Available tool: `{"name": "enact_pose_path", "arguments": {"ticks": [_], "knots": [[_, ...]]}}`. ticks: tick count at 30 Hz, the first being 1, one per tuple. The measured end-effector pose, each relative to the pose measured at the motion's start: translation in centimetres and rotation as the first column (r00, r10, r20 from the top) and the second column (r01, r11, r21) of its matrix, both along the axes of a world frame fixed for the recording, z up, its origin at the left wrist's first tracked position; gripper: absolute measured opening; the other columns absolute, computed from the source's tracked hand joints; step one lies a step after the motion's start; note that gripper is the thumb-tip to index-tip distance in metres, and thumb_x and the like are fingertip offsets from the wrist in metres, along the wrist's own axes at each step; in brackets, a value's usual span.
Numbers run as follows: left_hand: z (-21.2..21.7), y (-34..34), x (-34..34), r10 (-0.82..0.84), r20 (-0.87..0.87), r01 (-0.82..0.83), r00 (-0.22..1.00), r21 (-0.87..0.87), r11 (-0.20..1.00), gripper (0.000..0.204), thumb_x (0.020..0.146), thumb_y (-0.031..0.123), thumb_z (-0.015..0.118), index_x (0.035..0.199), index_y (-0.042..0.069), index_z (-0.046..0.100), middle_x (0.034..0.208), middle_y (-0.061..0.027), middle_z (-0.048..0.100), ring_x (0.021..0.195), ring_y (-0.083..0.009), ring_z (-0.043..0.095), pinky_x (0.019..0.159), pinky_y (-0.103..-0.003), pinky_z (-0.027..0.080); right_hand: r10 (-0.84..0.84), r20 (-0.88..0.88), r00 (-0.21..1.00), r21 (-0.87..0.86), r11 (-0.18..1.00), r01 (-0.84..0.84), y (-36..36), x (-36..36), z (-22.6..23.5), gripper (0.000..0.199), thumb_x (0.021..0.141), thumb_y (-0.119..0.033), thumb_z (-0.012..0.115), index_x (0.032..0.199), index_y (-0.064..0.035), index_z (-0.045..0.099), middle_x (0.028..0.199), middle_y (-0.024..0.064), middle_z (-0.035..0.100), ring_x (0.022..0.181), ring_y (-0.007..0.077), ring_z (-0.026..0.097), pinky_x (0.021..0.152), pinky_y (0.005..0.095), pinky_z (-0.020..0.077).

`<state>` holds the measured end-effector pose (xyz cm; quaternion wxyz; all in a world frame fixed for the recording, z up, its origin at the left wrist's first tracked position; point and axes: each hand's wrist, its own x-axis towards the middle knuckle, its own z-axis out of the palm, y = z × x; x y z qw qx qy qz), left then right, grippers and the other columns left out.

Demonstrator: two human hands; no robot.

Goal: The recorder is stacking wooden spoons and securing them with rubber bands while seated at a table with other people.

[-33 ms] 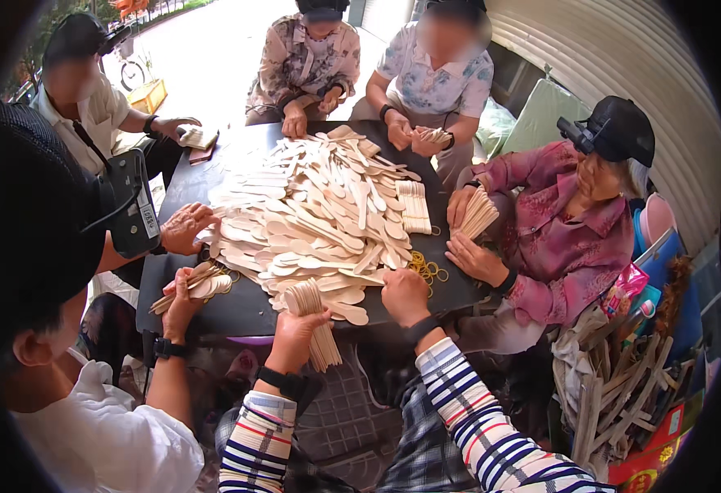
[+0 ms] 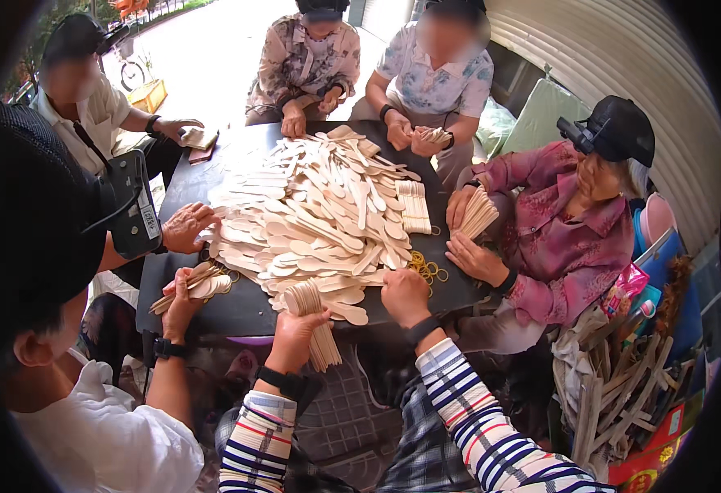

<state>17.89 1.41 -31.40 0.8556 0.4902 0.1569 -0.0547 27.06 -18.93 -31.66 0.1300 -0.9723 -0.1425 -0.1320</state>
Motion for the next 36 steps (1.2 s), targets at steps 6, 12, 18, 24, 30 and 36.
{"name": "enact_pose_path", "arguments": {"ticks": [6, 12, 18, 24, 30, 36], "knots": [[-0.8, -0.2, 2.5, 0.039, 0.036, -0.039, 0.999, 0.006, 0.999, 0.023, 0.076, 0.001, 0.07, 0.096, -0.004, 0.061, 0.082, -0.009, 0.065, 0.071, -0.0184, 0.065, 0.064, -0.03, 0.052, 0.181, -0.275, 0.944, 0.619, 0.785, 0.03, -1.8, 1.3, 3.1, 0.016, 0.074, -0.014, 0.058, 0.067, -0.0007, 0.062, 0.063, 0.0135, 0.063, 0.056, 0.023, 0.063, 0.053, 0.0362, 0.049], [0.1, 0.8, 2.0, 0.051, 0.01, -0.051, 0.999, -0.011, 0.999, 0.026, 0.077, 0.0, 0.07, 0.1, -0.004, 0.059, 0.086, -0.0121, 0.066, 0.074, -0.0192, 0.065, 0.068, -0.03, 0.053, 0.546, -0.522, 0.655, 0.852, 0.369, 0.371, -1.3, 0.6, 4.9, 0.008, 0.085, -0.009, 0.055, 0.089, -0.0016, 0.058, 0.068, 0.0104, 0.065, 0.054, 0.0162, 0.062, 0.05, 0.0244, 0.0496], [0.9, 2.2, 1.2, 0.092, 0.06, -0.092, 0.994, -0.007, 0.996, 0.023, 0.079, 0.001, 0.068, 0.099, -0.004, 0.06, 0.087, -0.0129, 0.067, 0.074, -0.0195, 0.065, 0.068, -0.031, 0.053, 0.63, -0.487, 0.604, 0.869, 0.285, 0.404, -0.9, -0.8, 4.8, 0.009, 0.085, -0.01, 0.057, 0.089, -0.0013, 0.058, 0.068, 0.0094, 0.064, 0.051, 0.0139, 0.06, 0.047, 0.0232, 0.0479], [2.8, 5.7, 1.1, 0.327, 0.276, -0.384, 0.904, 0.186, 0.905, 0.016, 0.075, -0.005, 0.069, 0.089, -0.005, 0.063, 0.08, -0.0063, 0.064, 0.07, -0.0135, 0.061, 0.065, -0.026, 0.05, 0.614, -0.676, 0.407, 0.68, 0.733, 0.024, 1.1, -6.3, 4.7, 0.011, 0.079, -0.006, 0.055, 0.084, 0.0003, 0.063, 0.063, 0.0052, 0.061, 0.046, 0.0072, 0.053, 0.042, 0.0202, 0.0395], [2.6, 8.2, 0.2, 0.401, 0.331, -0.481, 0.854, 0.21, 0.851, 0.02, 0.077, -0.001, 0.07, 0.095, -0.005, 0.061, 0.084, -0.0097, 0.066, 0.074, -0.017, 0.065, 0.067, -0.027, 0.052, 0.398, -0.917, -0.021, 0.384, 0.897, 0.219, 6.7, -10.5, -7.0, 0.011, 0.077, -0.004, 0.052, 0.078, 0.0002, 0.062, 0.06, 0.0088, 0.06, 0.042, 0.0134, 0.053, 0.038, 0.0272, 0.0399], [2.7, 7.0, 0.7, 0.329, 0.322, -0.412, 0.888, 0.236, 0.88, 0.02, 0.078, 0.0, 0.069, 0.096, -0.005, 0.061, 0.085, -0.01, 0.066, 0.076, -0.0168, 0.065, 0.069, -0.028, 0.052, 0.492, -0.839, 0.232, 0.513, 0.576, 0.636, 13.5, -3.3, -17.4, 0.02, 0.087, -0.017, 0.056, 0.095, -0.0004, 0.063, 0.076, 0.0079, 0.063, 0.061, 0.0163, 0.058, 0.052, 0.0302, 0.0452]]}}
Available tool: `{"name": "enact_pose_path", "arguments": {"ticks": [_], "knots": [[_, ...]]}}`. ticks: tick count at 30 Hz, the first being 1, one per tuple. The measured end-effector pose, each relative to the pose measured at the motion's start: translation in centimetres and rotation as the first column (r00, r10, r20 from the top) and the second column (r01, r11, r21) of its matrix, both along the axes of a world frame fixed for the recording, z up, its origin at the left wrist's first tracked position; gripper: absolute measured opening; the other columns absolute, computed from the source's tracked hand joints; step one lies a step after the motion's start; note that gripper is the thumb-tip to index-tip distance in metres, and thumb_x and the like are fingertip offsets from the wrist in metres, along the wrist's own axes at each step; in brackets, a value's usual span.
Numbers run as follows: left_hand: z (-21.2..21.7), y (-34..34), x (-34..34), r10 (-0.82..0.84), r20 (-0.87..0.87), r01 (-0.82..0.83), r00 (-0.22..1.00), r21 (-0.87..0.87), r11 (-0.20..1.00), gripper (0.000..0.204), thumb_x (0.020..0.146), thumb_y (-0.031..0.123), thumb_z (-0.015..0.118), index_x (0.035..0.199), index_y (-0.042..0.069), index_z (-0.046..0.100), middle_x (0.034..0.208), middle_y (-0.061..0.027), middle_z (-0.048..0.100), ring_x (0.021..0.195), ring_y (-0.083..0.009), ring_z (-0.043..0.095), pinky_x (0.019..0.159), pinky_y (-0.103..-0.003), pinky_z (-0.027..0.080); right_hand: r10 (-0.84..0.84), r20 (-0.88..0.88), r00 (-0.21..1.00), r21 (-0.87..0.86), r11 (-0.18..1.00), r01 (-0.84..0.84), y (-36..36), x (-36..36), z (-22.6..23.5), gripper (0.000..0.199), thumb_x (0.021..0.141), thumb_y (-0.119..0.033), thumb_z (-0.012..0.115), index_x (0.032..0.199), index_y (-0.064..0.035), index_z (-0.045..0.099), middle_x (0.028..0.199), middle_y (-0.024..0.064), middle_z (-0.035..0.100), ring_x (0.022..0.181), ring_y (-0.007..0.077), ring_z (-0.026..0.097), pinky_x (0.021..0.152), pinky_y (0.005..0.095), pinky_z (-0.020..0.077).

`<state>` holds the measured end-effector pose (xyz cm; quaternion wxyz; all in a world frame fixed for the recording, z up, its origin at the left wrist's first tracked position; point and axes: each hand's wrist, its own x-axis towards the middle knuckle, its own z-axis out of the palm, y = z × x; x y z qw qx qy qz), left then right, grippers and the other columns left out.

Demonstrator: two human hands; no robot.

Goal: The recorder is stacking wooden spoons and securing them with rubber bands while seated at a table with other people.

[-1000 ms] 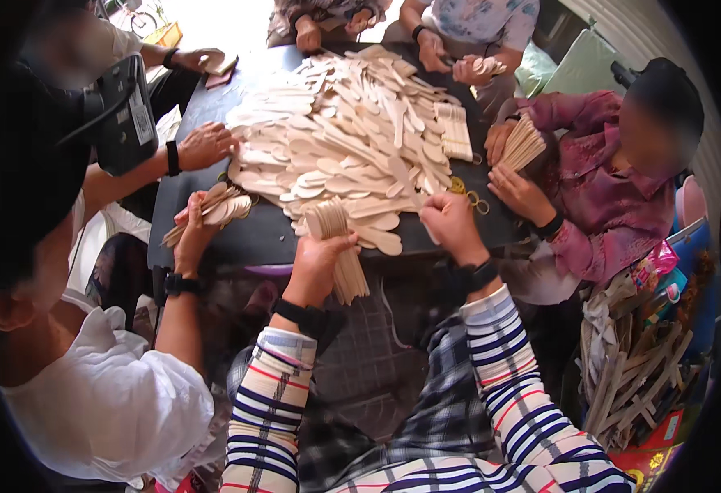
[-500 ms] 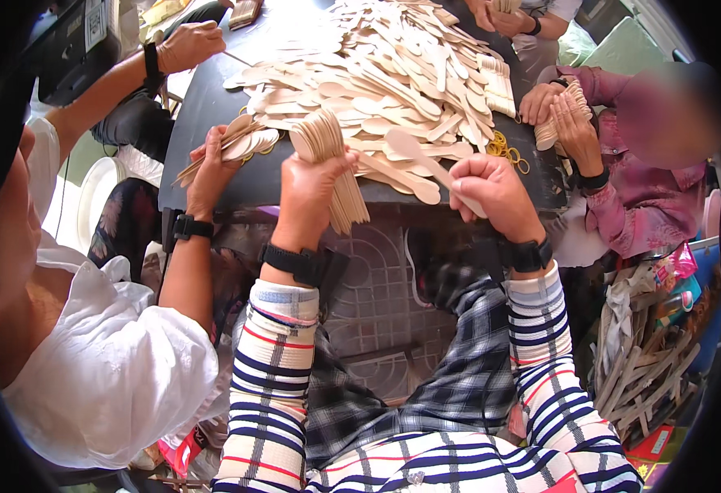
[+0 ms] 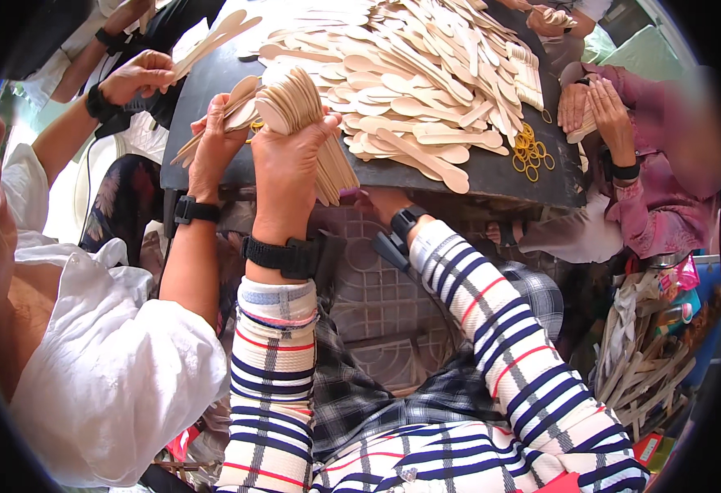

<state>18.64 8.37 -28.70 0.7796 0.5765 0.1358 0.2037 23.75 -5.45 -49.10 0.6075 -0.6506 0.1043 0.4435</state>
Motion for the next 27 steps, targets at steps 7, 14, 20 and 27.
{"name": "enact_pose_path", "arguments": {"ticks": [7, 14, 20, 27], "knots": [[-0.3, 0.8, -1.0, -0.025, -0.018, 0.025, 1.0, 0.012, 1.0, 0.02, 0.078, 0.001, 0.068, 0.096, -0.004, 0.061, 0.085, -0.0099, 0.066, 0.077, -0.0158, 0.064, 0.069, -0.027, 0.051, 0.501, 0.353, 0.791, -0.353, 0.854, -0.383, -1.5, -6.2, 6.9, 0.024, 0.076, -0.011, 0.062, 0.097, -0.0003, 0.067, 0.088, 0.0133, 0.068, 0.082, 0.0199, 0.063, 0.074, 0.0322, 0.049], [-1.2, -2.1, 0.0, -0.152, -0.096, 0.144, 0.984, -0.086, 0.986, 0.02, 0.076, 0.001, 0.07, 0.093, -0.003, 0.061, 0.08, -0.0078, 0.064, 0.072, -0.0155, 0.062, 0.066, -0.028, 0.05, 0.6, 0.781, 0.176, -0.605, 0.796, -0.028, -9.5, -2.7, 19.2, 0.014, 0.069, -0.015, 0.064, 0.072, -0.0017, 0.065, 0.067, 0.0148, 0.062, 0.064, 0.0321, 0.062, 0.061, 0.0376, 0.0493], [-2.9, -2.6, 0.0, -0.197, -0.16, 0.186, 0.967, -0.08, 0.979, 0.021, 0.075, 0.001, 0.071, 0.093, -0.003, 0.062, 0.08, -0.0077, 0.063, 0.07, -0.0158, 0.062, 0.063, -0.028, 0.05, 0.672, 0.733, 0.104, -0.673, 0.694, 0.257, -10.7, 0.0, 17.9, 0.017, 0.07, -0.018, 0.065, 0.075, -0.0033, 0.059, 0.079, 0.0152, 0.061, 0.076, 0.0333, 0.062, 0.069, 0.0425, 0.0505], [-3.8, -3.5, 0.8, -0.265, -0.245, 0.223, 0.933, -0.186, 0.957, 0.022, 0.075, 0.0, 0.071, 0.095, -0.003, 0.061, 0.083, -0.0082, 0.064, 0.071, -0.0172, 0.063, 0.065, -0.029, 0.051, 0.637, 0.748, 0.185, -0.663, 0.726, 0.184, -11.3, 1.3, 16.7, 0.015, 0.065, -0.014, 0.065, 0.071, -0.0008, 0.06, 0.075, 0.0154, 0.06, 0.075, 0.0328, 0.06, 0.068, 0.0404, 0.0481]]}}
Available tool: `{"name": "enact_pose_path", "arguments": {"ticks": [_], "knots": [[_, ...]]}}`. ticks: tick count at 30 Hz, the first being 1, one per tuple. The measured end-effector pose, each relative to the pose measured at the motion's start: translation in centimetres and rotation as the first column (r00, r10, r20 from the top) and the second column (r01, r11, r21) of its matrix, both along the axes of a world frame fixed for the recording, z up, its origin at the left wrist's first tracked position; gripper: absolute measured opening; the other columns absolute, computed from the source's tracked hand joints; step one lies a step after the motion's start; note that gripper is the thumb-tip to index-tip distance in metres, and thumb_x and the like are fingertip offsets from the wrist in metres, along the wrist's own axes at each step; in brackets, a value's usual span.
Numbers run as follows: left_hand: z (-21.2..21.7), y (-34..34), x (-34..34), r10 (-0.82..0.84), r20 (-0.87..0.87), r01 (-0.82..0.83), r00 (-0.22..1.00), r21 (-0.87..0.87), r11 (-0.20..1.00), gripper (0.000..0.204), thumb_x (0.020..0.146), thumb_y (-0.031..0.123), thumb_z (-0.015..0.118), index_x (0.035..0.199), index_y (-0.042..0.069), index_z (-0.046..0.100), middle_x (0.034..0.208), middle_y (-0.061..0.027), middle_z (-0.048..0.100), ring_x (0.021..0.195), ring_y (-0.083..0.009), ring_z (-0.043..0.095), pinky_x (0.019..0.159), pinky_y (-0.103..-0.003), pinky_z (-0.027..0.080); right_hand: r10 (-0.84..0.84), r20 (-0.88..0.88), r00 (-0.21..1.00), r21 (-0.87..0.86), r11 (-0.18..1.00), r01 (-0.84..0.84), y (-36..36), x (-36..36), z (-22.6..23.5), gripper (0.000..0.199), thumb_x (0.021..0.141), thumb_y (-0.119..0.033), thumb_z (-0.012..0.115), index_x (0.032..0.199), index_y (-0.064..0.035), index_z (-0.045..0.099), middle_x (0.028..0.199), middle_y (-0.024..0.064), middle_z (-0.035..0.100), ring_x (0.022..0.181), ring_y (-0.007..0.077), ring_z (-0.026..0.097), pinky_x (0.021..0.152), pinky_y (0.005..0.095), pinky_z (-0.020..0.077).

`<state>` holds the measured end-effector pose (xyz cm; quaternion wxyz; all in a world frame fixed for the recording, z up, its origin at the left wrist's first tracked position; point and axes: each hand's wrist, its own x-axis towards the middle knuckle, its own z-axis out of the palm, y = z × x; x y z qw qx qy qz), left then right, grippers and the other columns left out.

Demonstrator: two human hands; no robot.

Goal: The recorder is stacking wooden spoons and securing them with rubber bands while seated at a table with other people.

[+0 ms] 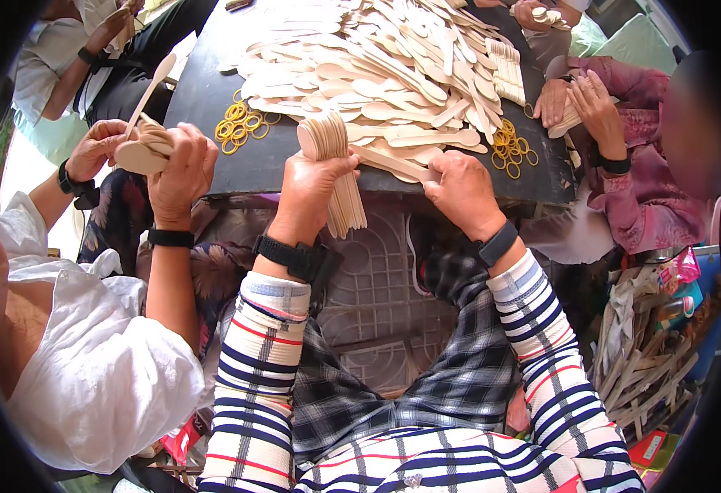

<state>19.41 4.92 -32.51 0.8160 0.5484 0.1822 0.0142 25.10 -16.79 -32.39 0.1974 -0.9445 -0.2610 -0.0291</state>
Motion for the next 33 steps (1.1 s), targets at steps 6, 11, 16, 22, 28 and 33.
{"name": "enact_pose_path", "arguments": {"ticks": [6, 11, 16, 22, 28, 33], "knots": [[-0.4, -0.8, 0.8, 0.021, -0.002, -0.021, 1.0, -0.044, 0.999, 0.024, 0.076, 0.0, 0.07, 0.097, -0.004, 0.06, 0.085, -0.0096, 0.065, 0.072, -0.0183, 0.064, 0.066, -0.03, 0.052, -0.109, -0.162, 0.981, 0.166, 0.977, 0.136, -0.6, 1.0, 0.3, 0.008, 0.067, -0.011, 0.059, 0.07, -0.0041, 0.061, 0.069, 0.0157, 0.062, 0.069, 0.0354, 0.061, 0.065, 0.0427, 0.0489], [0.2, -1.1, 1.1, 0.031, 0.036, -0.03, 0.999, -0.027, 0.999, 0.025, 0.077, 0.001, 0.07, 0.1, -0.004, 0.059, 0.086, -0.0113, 0.065, 0.074, -0.0192, 0.064, 0.067, -0.031, 0.052, 0.043, -0.611, 0.79, 0.525, 0.769, 0.364, -2.2, 2.3, 1.6, 0.009, 0.078, -0.011, 0.061, 0.072, -0.0049, 0.059, 0.068, 0.0097, 0.065, 0.052, 0.0165, 0.06, 0.045, 0.0271, 0.0456], [1.6, -1.0, 0.4, 0.023, 0.064, -0.019, 0.998, -0.06, 0.998, 0.026, 0.079, 0.002, 0.068, 0.102, -0.005, 0.059, 0.088, -0.0125, 0.066, 0.077, -0.02, 0.065, 0.069, -0.031, 0.053, 0.381, -0.762, 0.524, 0.643, 0.543, 0.54, -3.7, 2.5, 3.1, 0.01, 0.08, -0.004, 0.06, 0.09, -0.0026, 0.057, 0.068, 0.005, 0.062, 0.048, 0.0101, 0.057, 0.041, 0.019, 0.041], [4.3, -1.6, -0.2, 0.014, 0.234, -0.046, 0.972, 0.132, 0.99, 0.02, 0.081, 0.004, 0.067, 0.099, -0.002, 0.062, 0.09, -0.0112, 0.068, 0.08, -0.0154, 0.064, 0.07, -0.027, 0.051, 0.32, -0.707, 0.63, 0.668, 0.593, 0.449, -3.1, 1.9, 4.8, 0.015, 0.078, -0.001, 0.063, 0.093, -0.0016, 0.061, 0.07, 0.0035, 0.063, 0.051, 0.0077, 0.055, 0.044, 0.0185, 0.042], [4.3, -3.6, -0.6, -0.146, 0.327, -0.067, 0.934, 0.56, 0.825, 0.018, 0.076, -0.001, 0.065, 0.093, 0.002, 0.066, 0.081, -0.0111, 0.068, 0.074, -0.0183, 0.065, 0.068, -0.029, 0.05, 0.235, -0.589, 0.773, 0.628, 0.735, 0.255, -1.0, -0.8, 8.4, 0.011, 0.078, -0.002, 0.064, 0.089, 0.0013, 0.065, 0.072, 0.0002, 0.062, 0.051, 0.0039, 0.05, 0.045, 0.0175, 0.0394], [3.9, -5.3, -1.4, -0.309, 0.39, -0.06, 0.868, 0.699, 0.713, 0.02, 0.08, 0.001, 0.064, 0.1, 0.003, 0.066, 0.081, -0.0066, 0.067, 0.073, -0.0115, 0.061, 0.068, -0.028, 0.05, 0.23, -0.561, 0.796, 0.69, 0.661, 0.295, 0.3, -2.5, 9.8, 0.012, 0.08, -0.004, 0.059, 0.088, 0.0022, 0.065, 0.067, -0.0003, 0.061, 0.049, 0.0033, 0.049, 0.044, 0.0182, 0.0382]]}}
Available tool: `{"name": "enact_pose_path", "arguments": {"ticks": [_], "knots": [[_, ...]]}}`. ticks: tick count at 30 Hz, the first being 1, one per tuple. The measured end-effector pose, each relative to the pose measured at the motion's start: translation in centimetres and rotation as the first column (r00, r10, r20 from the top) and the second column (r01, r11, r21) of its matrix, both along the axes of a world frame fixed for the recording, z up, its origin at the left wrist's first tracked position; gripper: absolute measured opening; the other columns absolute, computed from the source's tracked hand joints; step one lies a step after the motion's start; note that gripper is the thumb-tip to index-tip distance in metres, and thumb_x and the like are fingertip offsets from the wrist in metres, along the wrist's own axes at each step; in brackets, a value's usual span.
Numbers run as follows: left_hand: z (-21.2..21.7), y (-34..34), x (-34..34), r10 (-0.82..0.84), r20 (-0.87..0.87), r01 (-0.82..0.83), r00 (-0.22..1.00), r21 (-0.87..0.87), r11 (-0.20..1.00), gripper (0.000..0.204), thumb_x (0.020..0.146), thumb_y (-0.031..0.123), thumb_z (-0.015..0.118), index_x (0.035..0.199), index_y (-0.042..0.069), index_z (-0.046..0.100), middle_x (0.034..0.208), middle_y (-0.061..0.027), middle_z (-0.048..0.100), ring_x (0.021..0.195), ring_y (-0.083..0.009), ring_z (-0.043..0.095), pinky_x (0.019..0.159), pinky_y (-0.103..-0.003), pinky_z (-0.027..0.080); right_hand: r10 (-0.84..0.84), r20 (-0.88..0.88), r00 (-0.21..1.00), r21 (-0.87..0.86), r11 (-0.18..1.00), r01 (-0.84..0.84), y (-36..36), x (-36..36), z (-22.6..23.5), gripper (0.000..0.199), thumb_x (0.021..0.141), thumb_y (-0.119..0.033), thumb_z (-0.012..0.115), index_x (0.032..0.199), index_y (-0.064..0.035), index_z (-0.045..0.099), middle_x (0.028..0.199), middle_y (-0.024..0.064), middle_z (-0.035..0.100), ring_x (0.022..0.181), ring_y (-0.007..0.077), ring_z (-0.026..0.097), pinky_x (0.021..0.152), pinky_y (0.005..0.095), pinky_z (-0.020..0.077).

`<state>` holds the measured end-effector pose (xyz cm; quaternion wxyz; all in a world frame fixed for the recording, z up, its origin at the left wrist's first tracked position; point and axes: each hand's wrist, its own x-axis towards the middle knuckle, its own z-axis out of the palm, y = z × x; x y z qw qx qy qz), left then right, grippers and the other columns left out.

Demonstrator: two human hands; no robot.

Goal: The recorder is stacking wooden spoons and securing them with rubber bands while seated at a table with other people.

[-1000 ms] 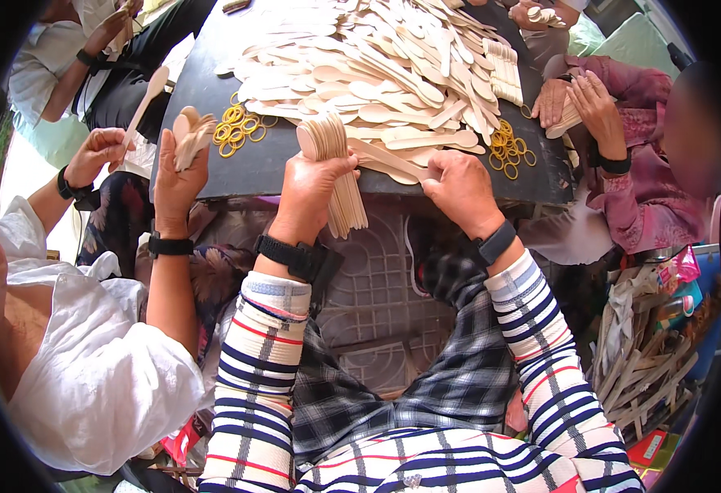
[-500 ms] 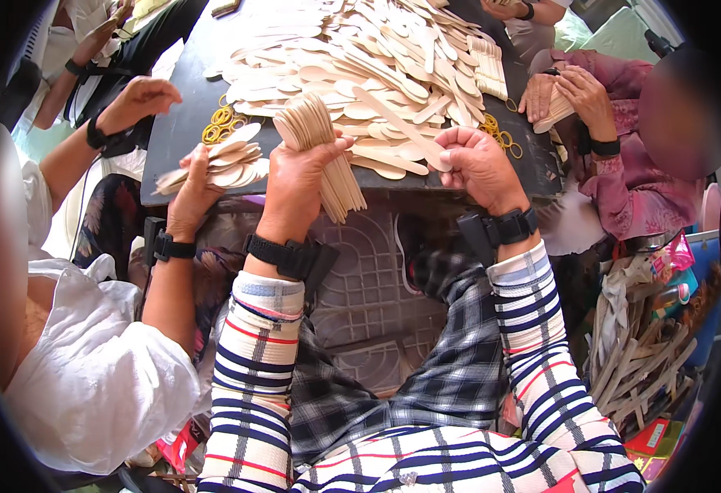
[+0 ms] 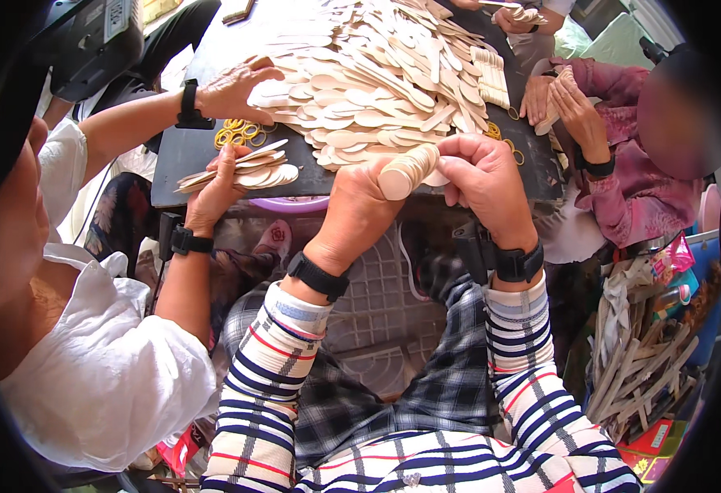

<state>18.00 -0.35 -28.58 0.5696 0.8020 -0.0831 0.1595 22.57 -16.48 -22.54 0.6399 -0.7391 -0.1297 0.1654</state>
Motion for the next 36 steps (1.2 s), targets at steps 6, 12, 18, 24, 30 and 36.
{"name": "enact_pose_path", "arguments": {"ticks": [6, 12, 18, 24, 30, 36], "knots": [[-0.2, -1.1, -0.8, -0.003, -0.087, 0.013, 0.996, 0.114, 0.993, 0.016, 0.078, 0.007, 0.065, 0.093, 0.008, 0.065, 0.078, -0.0167, 0.064, 0.074, -0.0331, 0.064, 0.065, -0.036, 0.05, -0.074, -0.135, 0.988, 0.018, 0.997, 0.077, -0.5, 0.0, -0.3, 0.015, 0.087, -0.009, 0.053, 0.085, -0.0002, 0.065, 0.063, 0.0006, 0.061, 0.046, 0.0037, 0.052, 0.04, 0.0174, 0.0358], [-0.3, -1.7, -0.8, 0.118, -0.028, -0.113, 0.993, 0.136, 0.984, 0.015, 0.077, 0.004, 0.066, 0.092, 0.006, 0.066, 0.079, -0.0126, 0.066, 0.072, -0.0253, 0.064, 0.064, -0.033, 0.05, -0.05, -0.095, 0.994, 0.046, 0.997, 0.055, 0.1, 0.1, -1.2, 0.018, 0.091, -0.013, 0.051, 0.091, -0.0008, 0.064, 0.066, 0.002, 0.062, 0.049, 0.0052, 0.053, 0.043, 0.0163, 0.0386], [-0.9, 0.7, 0.0, 0.133, -0.168, -0.18, 0.977, -0.309, 0.934, 0.016, 0.077, -0.002, 0.068, 0.092, 0.0, 0.065, 0.084, -0.0012, 0.065, 0.076, -0.0066, 0.057, 0.067, -0.023, 0.048, -0.111, -0.021, 0.994, 0.08, 0.99, 0.112, -0.2, 1.4, -2.6, 0.018, 0.09, -0.013, 0.057, 0.097, 0.0013, 0.064, 0.068, 0.0029, 0.063, 0.052, 0.0056, 0.055, 0.046, 0.0167, 0.04], [-0.4, 4.0, -0.3, 0.132, -0.325, -0.294, 0.937, -0.522, 0.801, 0.02, 0.076, 0.003, 0.073, 0.093, -0.001, 0.064, 0.082, -0.0045, 0.064, 0.073, -0.0126, 0.062, 0.067, -0.026, 0.05, 0.054, 0.506, 0.861, -0.499, 0.832, 0.241, -0.2, 2.8, -7.8, 0.017, 0.066, -0.013, 0.062, 0.079, -0.0036, 0.068, 0.071, 0.0166, 0.064, 0.068, 0.0327, 0.063, 0.063, 0.0413, 0.0504], [-1.6, 4.2, -0.2, 0.012, -0.374, -0.271, 0.927, -0.649, 0.711, 0.022, 0.075, 0.0, 0.07, 0.095, -0.004, 0.063, 0.084, -0.0069, 0.065, 0.073, -0.0144, 0.062, 0.066, -0.027, 0.05, 0.269, 0.535, 0.801, -0.743, 0.6, 0.295, 1.7, 2.6, -9.0, 0.008, 0.068, -0.011, 0.057, 0.068, -0.0059, 0.063, 0.068, 0.0158, 0.063, 0.07, 0.034, 0.063, 0.065, 0.0435, 0.0514], [-3.0, 4.0, -0.1, -0.047, -0.456, -0.333, 0.889, -0.711, 0.619, 0.027, 0.077, 0.002, 0.069, 0.102, -0.002, 0.059, 0.084, -0.0099, 0.066, 0.074, -0.0195, 0.063, 0.064, -0.032, 0.053, 0.32, 0.512, 0.797, -0.782, 0.557, 0.279, 1.7, 2.9, -8.8, 0.009, 0.068, -0.012, 0.057, 0.068, -0.0061, 0.064, 0.068, 0.0166, 0.063, 0.067, 0.0346, 0.063, 0.063, 0.0431, 0.0518]]}}
